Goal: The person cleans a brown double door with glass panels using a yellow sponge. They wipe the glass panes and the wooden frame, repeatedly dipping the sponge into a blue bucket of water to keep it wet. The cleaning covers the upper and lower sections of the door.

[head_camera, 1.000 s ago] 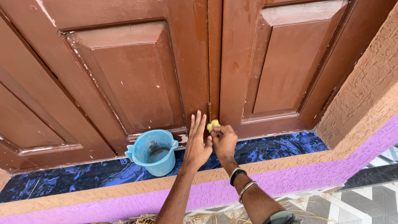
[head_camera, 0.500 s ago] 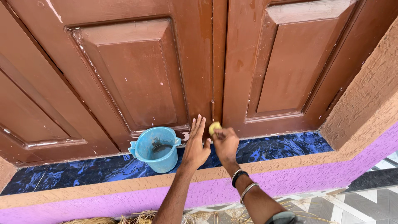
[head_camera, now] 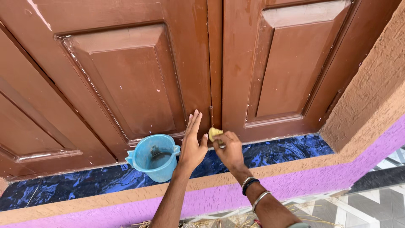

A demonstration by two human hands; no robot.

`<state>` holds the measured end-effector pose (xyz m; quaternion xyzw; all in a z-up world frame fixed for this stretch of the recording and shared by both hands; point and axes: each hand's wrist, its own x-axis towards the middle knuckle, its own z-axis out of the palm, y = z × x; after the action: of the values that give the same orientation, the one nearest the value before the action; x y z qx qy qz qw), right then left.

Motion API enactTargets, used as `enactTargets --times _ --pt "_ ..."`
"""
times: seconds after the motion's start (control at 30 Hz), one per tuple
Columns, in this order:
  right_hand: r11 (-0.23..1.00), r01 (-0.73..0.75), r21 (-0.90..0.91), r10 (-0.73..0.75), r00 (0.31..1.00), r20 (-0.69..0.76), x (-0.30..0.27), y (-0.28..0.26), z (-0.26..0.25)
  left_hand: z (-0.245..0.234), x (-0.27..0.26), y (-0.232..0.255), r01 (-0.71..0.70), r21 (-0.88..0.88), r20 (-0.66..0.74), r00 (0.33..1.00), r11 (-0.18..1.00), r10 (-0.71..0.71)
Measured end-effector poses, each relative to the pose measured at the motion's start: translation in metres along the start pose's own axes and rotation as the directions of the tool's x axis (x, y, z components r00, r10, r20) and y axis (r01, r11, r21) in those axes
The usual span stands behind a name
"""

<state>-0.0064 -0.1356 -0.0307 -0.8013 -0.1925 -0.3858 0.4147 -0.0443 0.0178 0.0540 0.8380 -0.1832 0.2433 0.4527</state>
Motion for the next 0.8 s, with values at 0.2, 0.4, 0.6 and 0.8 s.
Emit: enactTargets --times 0.2,0.4,0.6,0.8 --pt "0.949 0.303 -0.09 -0.316 0.902 -0.295 0.101 -0.063 -0.052 -0.022 0.036 0.04 -0.277 0.292 -0.088 0.945 0.916 0.314" --pt "0.866 0.462 -0.191 -0.495 0.848 -0.192 0.181 -0.097 -0.079 -0.066 0.118 0.094 -0.381 0.576 -0.083 0.853 0.723 0.516" --pt "0.827 0.498 -0.261 -0.556 0.796 -0.24 0.241 -0.118 -0.102 -0.116 0.18 0.143 -0.405 0.746 -0.061 0.749 0.528 0.66" --pt "0.75 0.581 -0.317 -0.66 0.69 -0.299 0.32 -0.149 -0.127 -0.154 0.229 0.183 -0.374 0.832 -0.047 0.69 0.411 0.722"
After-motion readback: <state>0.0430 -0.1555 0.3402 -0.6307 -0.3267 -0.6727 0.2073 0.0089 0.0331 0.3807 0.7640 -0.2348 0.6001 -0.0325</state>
